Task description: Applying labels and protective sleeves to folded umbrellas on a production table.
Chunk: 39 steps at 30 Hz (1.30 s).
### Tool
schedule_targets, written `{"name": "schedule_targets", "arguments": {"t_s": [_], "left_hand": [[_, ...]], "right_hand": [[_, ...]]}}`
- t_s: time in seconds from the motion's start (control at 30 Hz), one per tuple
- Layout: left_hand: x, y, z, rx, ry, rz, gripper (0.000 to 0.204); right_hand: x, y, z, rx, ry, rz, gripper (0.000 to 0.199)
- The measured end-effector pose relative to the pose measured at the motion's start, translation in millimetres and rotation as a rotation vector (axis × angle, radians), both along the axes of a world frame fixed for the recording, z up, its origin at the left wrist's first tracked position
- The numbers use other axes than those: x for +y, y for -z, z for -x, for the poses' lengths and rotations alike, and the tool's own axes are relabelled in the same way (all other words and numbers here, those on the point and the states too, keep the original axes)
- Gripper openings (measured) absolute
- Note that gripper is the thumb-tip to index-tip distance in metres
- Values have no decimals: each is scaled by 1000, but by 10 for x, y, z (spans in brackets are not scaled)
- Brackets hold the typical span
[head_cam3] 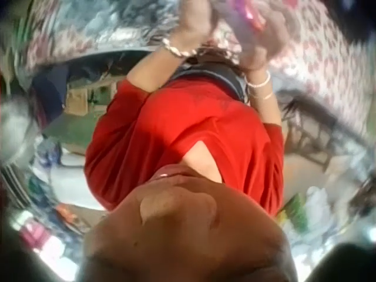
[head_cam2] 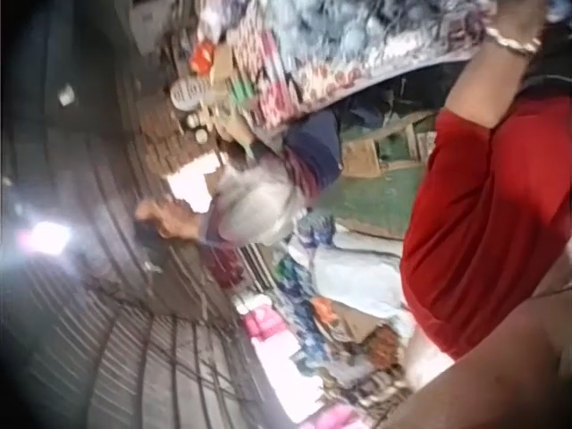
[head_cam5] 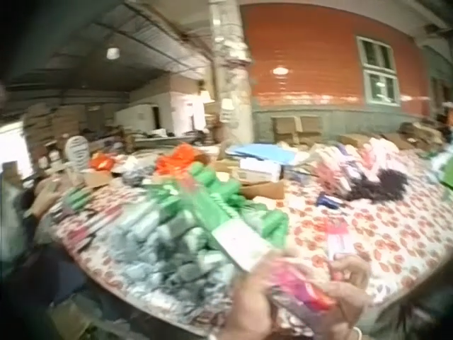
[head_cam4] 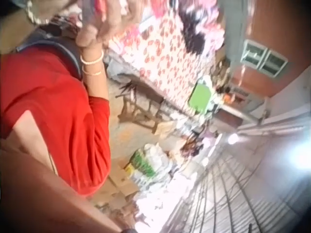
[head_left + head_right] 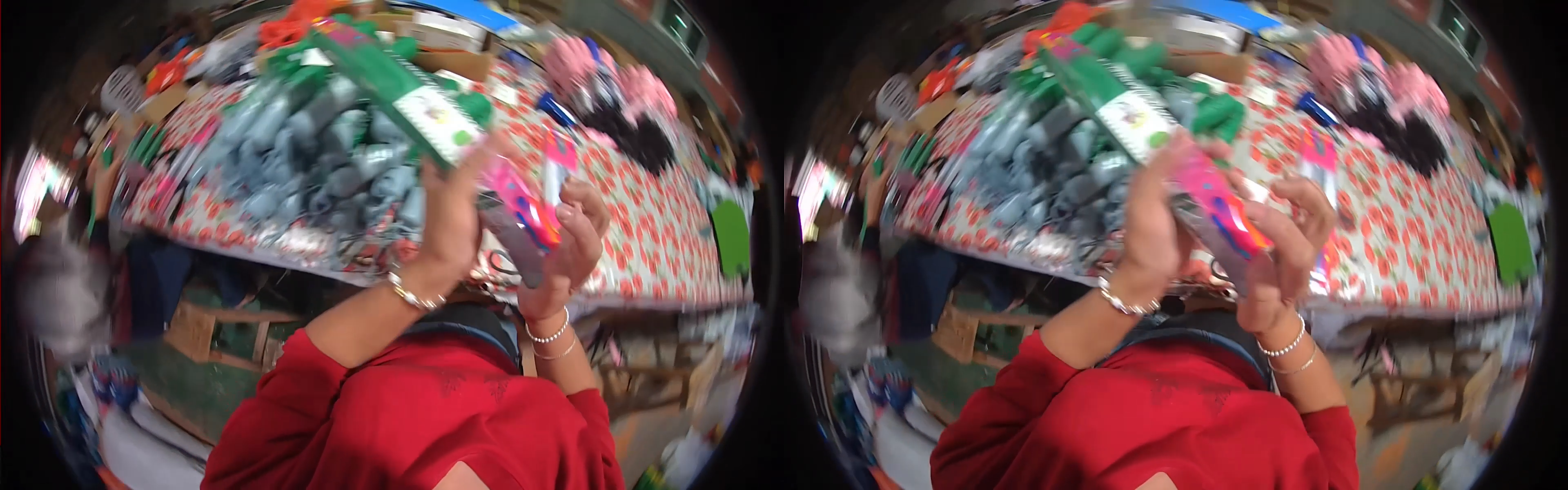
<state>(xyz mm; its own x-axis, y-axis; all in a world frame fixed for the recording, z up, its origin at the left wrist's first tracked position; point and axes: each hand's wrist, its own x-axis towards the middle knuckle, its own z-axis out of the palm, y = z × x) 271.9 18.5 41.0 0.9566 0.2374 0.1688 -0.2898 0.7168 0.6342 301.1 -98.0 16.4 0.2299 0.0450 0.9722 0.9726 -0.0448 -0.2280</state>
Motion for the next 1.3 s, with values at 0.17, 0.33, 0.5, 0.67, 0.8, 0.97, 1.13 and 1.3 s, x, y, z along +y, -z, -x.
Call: {"name": "schedule_targets", "arguments": {"t_s": [0.17, 0.33, 0.5, 0.67, 0.8, 0.97, 1.13, 1.3], "left_hand": [[39, 58, 399, -177, -474, -68, 54], [638, 2, 873, -155, -706, -373, 59], [2050, 155, 1816, 170, -856, -765, 82], [2640, 369, 2541, 520, -1067, -984, 76], [3154, 725, 2630, 658, -1145, -1005, 68], [4124, 687, 2352, 776, -1189, -1370, 67], [5133, 339, 1985, 1056, -1199, -1742, 62], [5988, 294, 1517, 1011, -1278, -2179, 57]], "right_hand": [[373, 179, 191, 458, -550, -180, 33], [841, 63, 549, 850, -861, 5, 33], [852, -274, 584, 556, -829, 581, 34], [206, -342, -8, 647, -457, 581, 18], [-51, -241, -551, 801, -258, 440, 16], [-638, 234, -1260, 721, 47, 498, 15], [-1021, 300, -1454, 1074, 234, 745, 23], [-128, -132, -1051, 1171, 466, 377, 17]]}}
